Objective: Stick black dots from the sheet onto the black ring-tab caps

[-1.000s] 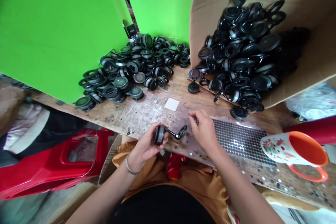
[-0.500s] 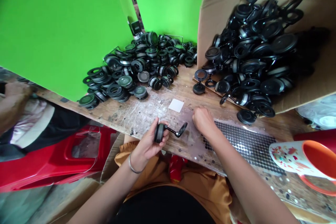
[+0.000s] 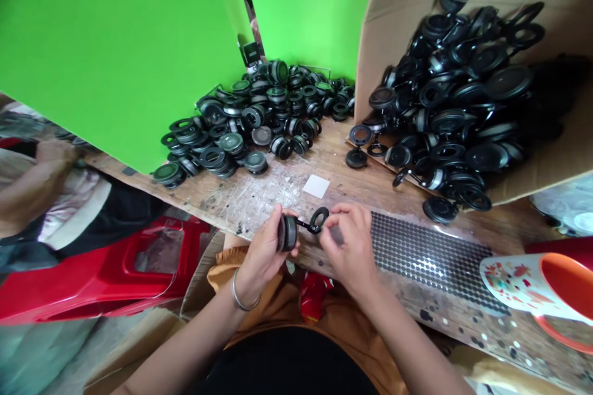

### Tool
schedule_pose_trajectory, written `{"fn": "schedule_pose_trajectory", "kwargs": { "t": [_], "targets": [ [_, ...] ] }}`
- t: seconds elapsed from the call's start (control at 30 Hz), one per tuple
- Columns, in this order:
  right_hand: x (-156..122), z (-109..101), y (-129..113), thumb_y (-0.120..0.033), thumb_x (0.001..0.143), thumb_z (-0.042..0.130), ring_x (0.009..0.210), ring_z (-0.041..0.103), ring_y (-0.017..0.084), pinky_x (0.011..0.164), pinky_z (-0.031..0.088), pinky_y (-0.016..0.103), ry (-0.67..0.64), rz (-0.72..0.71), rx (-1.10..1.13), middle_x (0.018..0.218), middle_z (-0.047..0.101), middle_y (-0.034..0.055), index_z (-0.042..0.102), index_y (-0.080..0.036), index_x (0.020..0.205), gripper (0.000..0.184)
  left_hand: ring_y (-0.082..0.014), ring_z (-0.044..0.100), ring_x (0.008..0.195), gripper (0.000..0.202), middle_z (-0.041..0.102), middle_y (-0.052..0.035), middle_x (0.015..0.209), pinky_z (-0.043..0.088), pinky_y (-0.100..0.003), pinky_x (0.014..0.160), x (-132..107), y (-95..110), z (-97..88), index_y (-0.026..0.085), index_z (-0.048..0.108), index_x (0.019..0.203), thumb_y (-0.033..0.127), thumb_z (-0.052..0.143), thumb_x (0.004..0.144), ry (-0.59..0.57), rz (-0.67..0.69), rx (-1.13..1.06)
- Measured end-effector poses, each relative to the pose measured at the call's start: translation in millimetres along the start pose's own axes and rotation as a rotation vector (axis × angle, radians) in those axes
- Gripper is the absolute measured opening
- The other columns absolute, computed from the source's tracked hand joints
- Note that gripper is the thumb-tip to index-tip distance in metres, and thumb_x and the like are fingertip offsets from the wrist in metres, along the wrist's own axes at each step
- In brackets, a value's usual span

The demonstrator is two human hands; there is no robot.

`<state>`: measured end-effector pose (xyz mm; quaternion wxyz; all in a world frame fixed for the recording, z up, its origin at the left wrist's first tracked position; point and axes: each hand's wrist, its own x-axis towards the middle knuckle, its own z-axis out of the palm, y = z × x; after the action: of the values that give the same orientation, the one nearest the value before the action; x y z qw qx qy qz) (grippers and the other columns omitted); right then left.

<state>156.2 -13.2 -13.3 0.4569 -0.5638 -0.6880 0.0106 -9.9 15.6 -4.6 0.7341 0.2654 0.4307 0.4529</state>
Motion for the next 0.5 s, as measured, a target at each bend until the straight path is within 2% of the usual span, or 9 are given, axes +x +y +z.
{"fn": "schedule_pose_trajectory", "kwargs": {
  "t": [0.1,0.2,0.5],
  "targets": [
    [-10.8,5.5,-10.6,-0.013,0.085,0.059,0.104,0.051,0.024,0.095,0.039,0.044,0.018,0.003,-0.044,0.101,0.057,0.007,0.058,-0.019,0.082,0.008,-0.012,0.054,0.043,0.047,0.053,0.0039,0.056,0.042,-0.02,0.036,-5.0,-1.5,5.9,0.017,0.062,0.088,0.064,0.06,0.082,-0.019,0.027,0.044],
    [-17.1,9.1,-10.0,-0.012,0.085,0.06,0.107,0.05,0.026,0.095,0.038,0.047,0.028,0.038,-0.083,0.103,0.057,0.0077,0.059,-0.019,0.082,0.007,-0.0123,0.055,0.044,0.047,0.054,0.0037,0.057,0.043,-0.02,0.036,-9.6,-3.4,9.5,0.017,0.063,0.088,0.064,0.058,0.084,-0.05,0.047,0.073],
    [-21.5,3.4,-11.2,-0.013,0.083,0.062,0.109,0.052,0.028,0.095,0.041,0.052,-0.003,0.099,-0.057,0.104,0.06,0.0086,0.062,-0.019,0.08,0.007,-0.0108,0.053,0.043,0.048,0.057,0.0023,0.058,0.044,-0.02,0.036,-15.4,-7.4,12.8,0.017,0.063,0.087,0.065,0.06,0.081,-0.078,0.064,0.067]
  ]
}}
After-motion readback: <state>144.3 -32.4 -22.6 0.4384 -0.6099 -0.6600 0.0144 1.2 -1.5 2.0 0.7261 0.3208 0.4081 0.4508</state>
